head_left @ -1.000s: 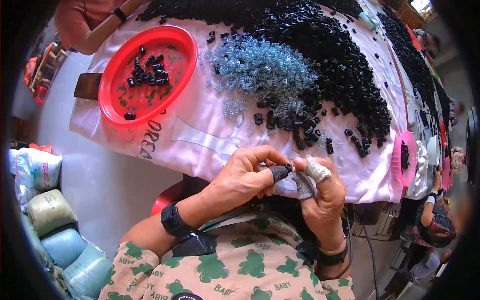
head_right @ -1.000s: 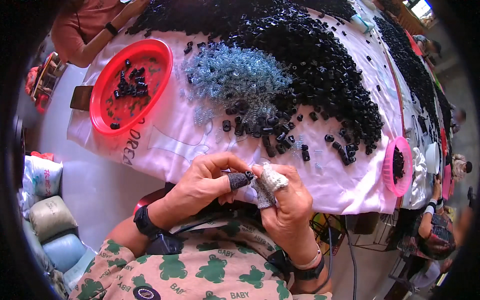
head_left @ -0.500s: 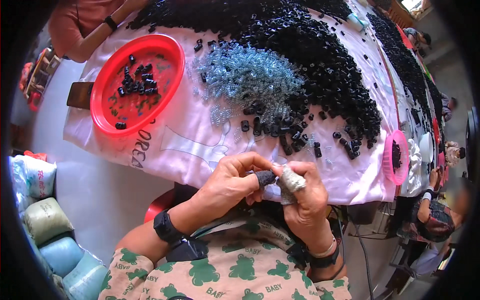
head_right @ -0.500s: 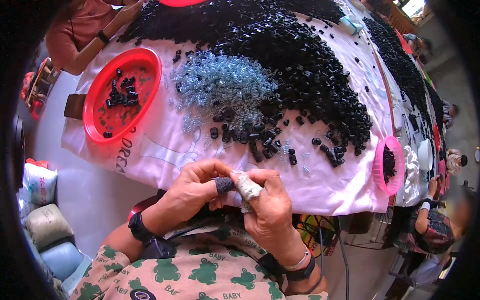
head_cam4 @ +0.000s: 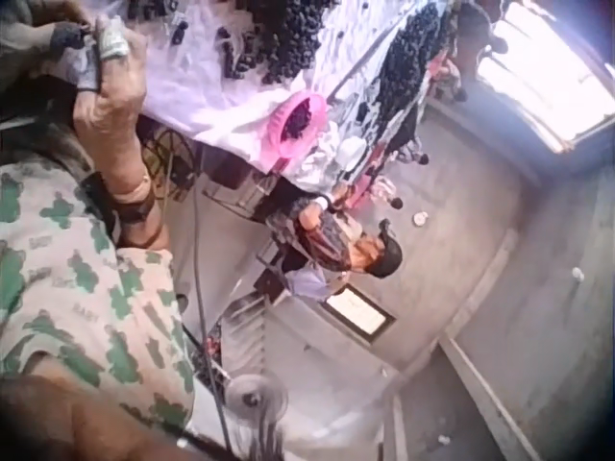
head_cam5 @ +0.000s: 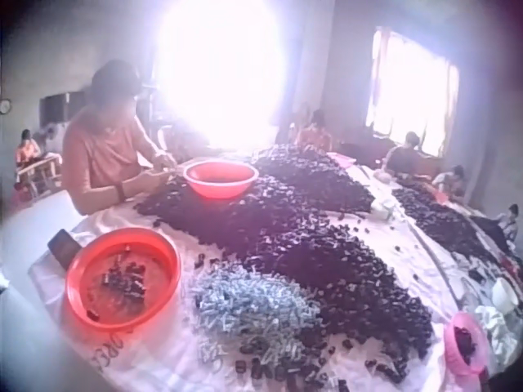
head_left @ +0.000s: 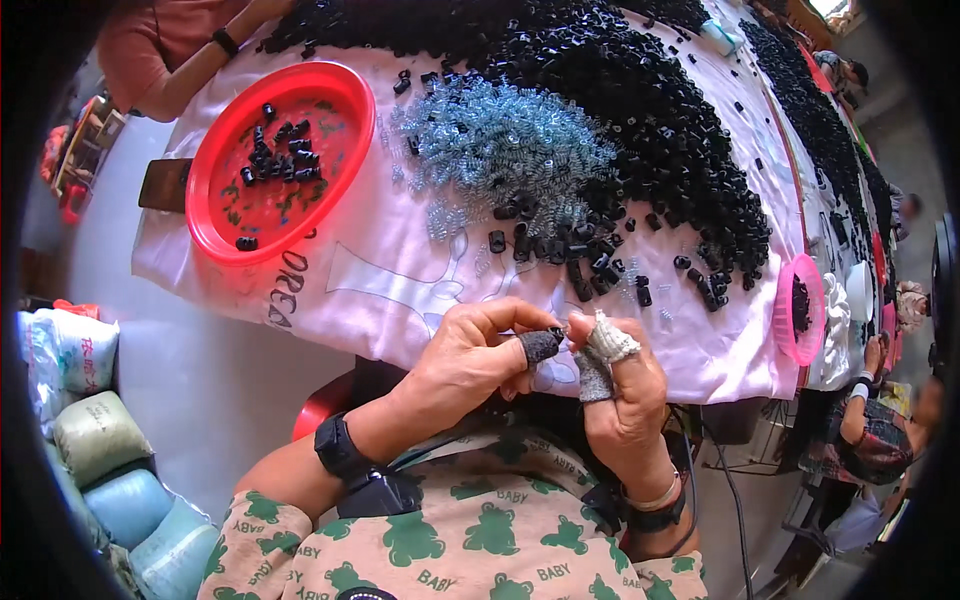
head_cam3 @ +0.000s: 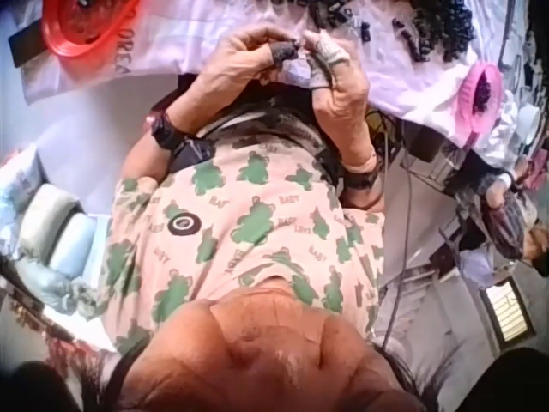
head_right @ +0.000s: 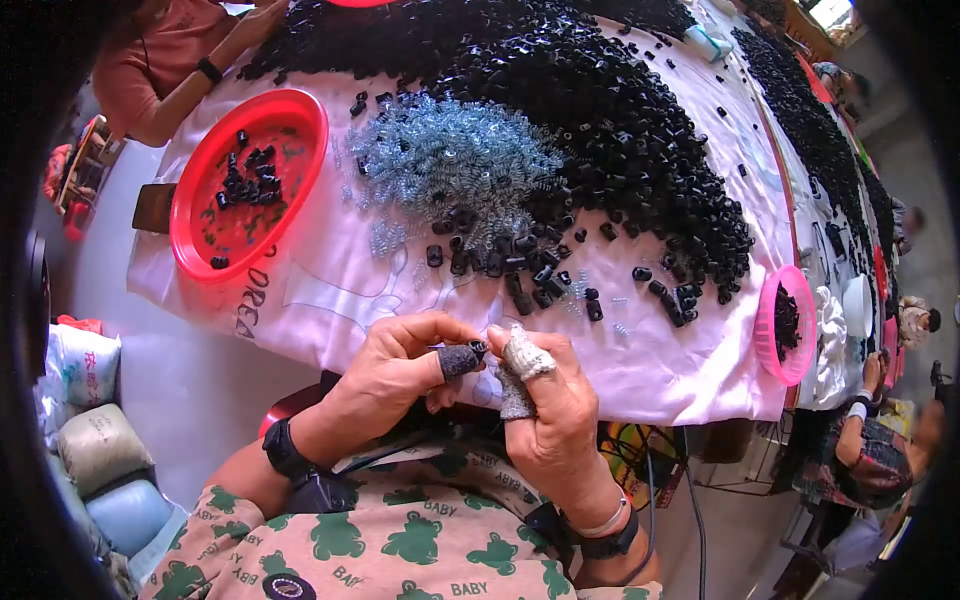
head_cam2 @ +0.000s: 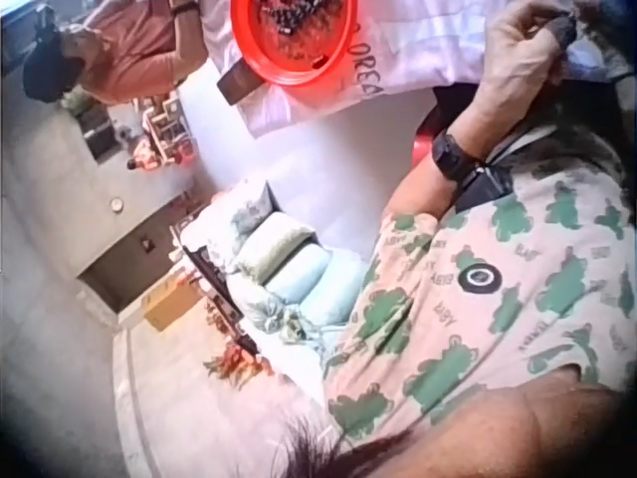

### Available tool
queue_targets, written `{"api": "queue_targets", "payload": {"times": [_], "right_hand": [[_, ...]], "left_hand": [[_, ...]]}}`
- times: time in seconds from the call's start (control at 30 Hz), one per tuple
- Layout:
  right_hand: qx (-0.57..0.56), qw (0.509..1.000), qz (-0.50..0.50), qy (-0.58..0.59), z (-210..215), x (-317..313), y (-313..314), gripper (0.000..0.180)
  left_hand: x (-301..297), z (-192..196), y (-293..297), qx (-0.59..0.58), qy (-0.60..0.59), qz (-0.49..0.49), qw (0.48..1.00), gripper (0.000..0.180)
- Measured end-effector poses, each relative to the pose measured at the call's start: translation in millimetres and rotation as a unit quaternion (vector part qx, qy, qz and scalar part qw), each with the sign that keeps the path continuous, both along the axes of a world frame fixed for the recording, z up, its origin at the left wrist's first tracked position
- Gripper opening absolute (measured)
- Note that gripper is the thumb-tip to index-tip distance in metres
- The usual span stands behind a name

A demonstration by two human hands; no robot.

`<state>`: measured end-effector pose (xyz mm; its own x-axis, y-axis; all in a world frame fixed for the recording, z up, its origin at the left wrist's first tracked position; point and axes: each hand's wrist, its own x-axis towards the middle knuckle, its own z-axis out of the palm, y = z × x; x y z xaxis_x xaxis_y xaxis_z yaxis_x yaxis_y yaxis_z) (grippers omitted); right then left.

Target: Sorting and inspecting small black and white plastic components at a workshop table.

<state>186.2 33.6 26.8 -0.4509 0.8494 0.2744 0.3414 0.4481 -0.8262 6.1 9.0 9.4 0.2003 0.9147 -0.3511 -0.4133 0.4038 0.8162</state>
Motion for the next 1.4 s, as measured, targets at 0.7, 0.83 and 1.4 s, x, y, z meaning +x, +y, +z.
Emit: {"api": "queue_targets", "payload": {"times": [0.7,0.83,1.4], "right_hand": [[-0.007,1.000,-0.003,0.010,-3.0,-1.5,-0.8,0.046],[-0.023,0.999,-0.011,0.019,-2.3,-1.4,-0.4,0.046],[0.126,0.980,-0.133,-0.082,-0.8,22.0,37.9,0.035]], "left_hand": [[0.2,-1.0,-2.0,0.018,0.007,-0.014,1.000,0.019],[0.0,0.7,-1.5,0.018,-0.001,-0.002,1.000,0.019],[1.3,-5.9,0.6,-0.012,0.009,0.001,1.000,0.018]]}}
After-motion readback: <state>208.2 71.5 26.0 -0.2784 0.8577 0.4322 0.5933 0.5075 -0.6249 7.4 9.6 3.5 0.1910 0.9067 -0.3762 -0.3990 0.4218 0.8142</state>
